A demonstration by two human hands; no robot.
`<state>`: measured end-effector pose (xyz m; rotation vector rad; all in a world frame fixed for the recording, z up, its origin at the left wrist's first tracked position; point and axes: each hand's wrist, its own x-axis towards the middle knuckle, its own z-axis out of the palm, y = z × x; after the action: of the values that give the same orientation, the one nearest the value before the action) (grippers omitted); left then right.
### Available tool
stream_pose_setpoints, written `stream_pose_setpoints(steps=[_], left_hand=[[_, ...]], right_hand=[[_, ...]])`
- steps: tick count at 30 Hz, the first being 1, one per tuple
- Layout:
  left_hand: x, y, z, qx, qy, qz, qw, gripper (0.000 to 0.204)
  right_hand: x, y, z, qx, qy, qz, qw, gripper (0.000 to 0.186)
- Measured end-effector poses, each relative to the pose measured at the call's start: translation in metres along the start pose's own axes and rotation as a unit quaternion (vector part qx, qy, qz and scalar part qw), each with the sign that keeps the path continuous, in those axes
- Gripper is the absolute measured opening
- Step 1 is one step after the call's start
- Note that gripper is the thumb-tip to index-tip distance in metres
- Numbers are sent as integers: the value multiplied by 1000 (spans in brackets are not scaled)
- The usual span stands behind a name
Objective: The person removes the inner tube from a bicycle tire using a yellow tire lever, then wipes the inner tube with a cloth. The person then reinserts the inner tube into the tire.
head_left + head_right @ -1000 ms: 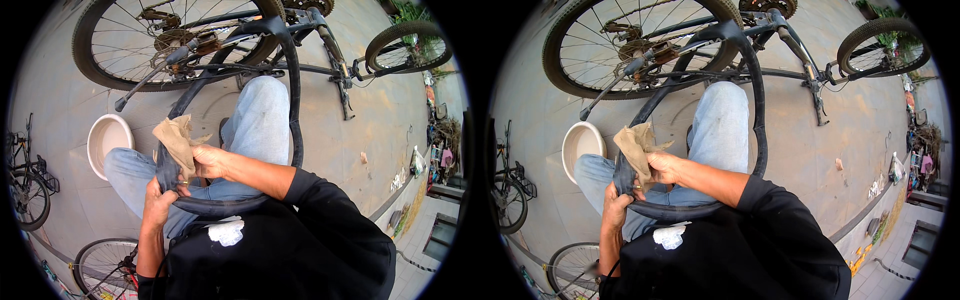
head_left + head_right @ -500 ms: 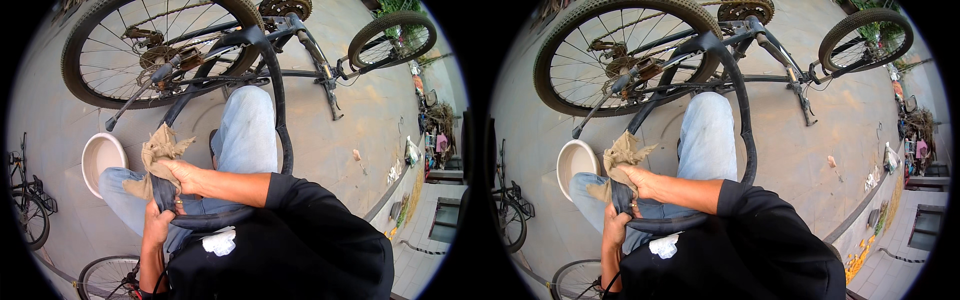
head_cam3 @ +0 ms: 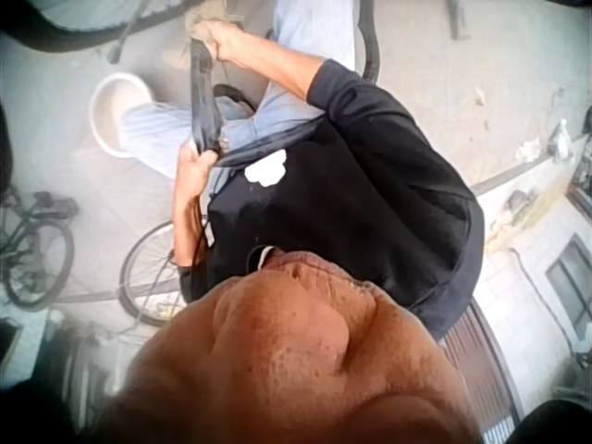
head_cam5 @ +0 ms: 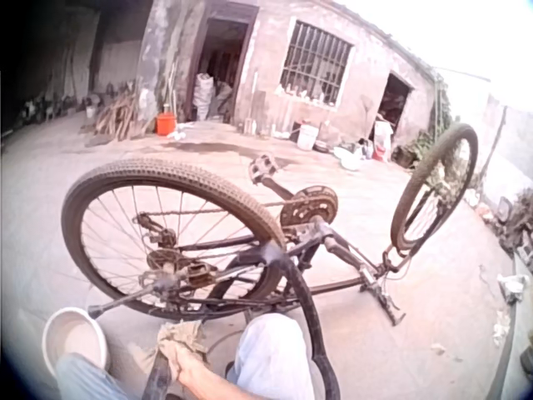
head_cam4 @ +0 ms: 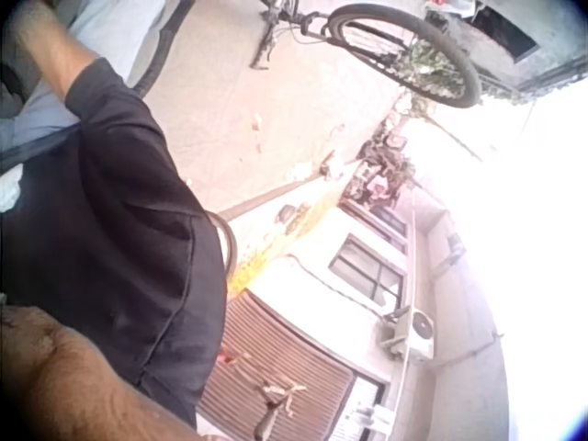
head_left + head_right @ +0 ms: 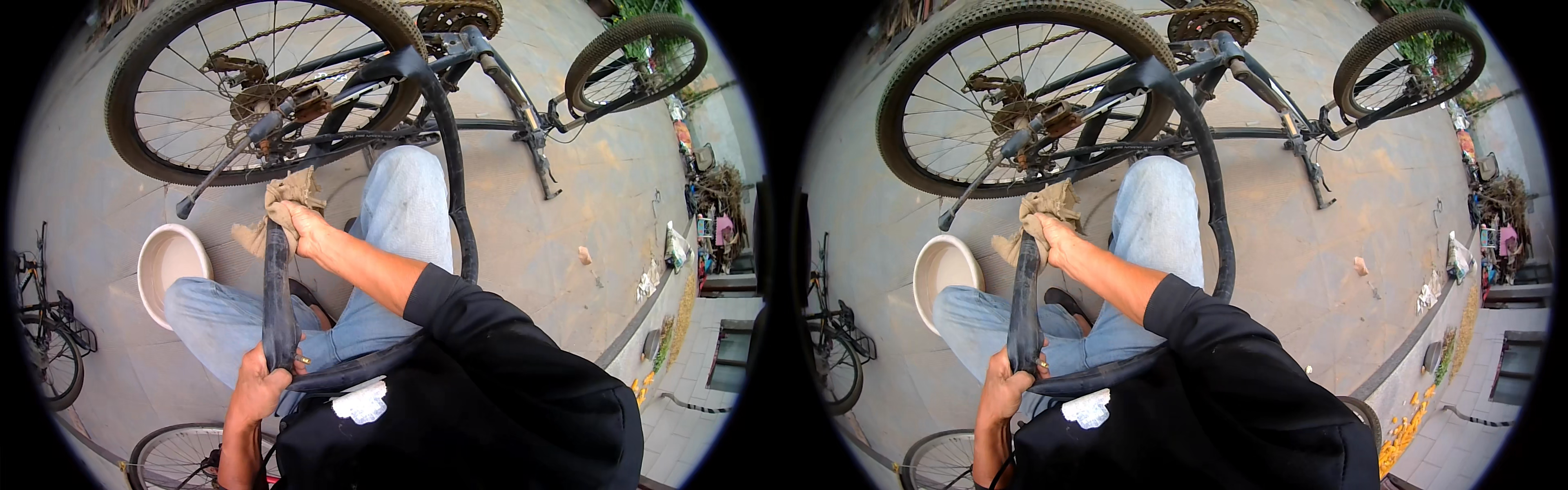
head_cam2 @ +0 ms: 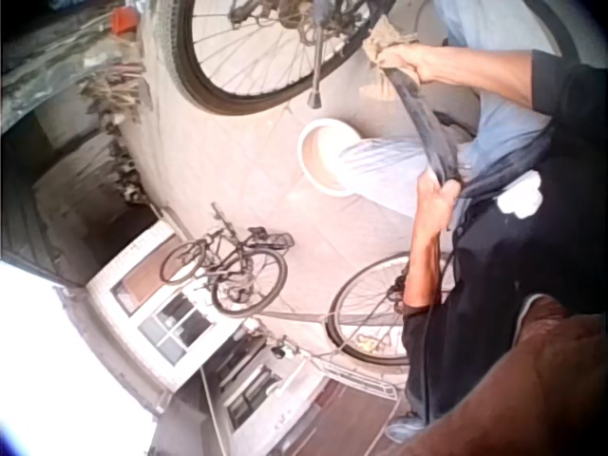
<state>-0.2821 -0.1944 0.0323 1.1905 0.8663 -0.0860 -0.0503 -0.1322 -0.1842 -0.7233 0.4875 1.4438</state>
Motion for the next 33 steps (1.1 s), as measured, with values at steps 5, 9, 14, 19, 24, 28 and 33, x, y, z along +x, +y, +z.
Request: stream_pose_setpoints(steps=[5,9,14,19,24,28,33], left_hand=[[-11,-5,-10,16,-16,-41,999,54],[4,-21,-40,33,-32,-75,996,54],[48,-19,-67,85,69,-60,992,76],[114,6,-26,-52,-21,-137,989,60],[132,10,-14,-75,-41,-148,985,36],[136,12,-11,-57,-36,-133,989,31],[140,12,-18,-29,-52,-123,991,29]], right_hand=[[31,-28,-27,27,23,-43,998,25],[44,-5,-46,-89,157,-134,974,38],[-6,-2,-18,-178,190,-167,951,35],[-17,-11,-29,-177,169,-146,958,31],[-14,-12,-32,-163,172,-136,962,31],[13,-15,-38,-147,163,-140,966,30],[32,-33,-25,-162,209,-130,955,22]])
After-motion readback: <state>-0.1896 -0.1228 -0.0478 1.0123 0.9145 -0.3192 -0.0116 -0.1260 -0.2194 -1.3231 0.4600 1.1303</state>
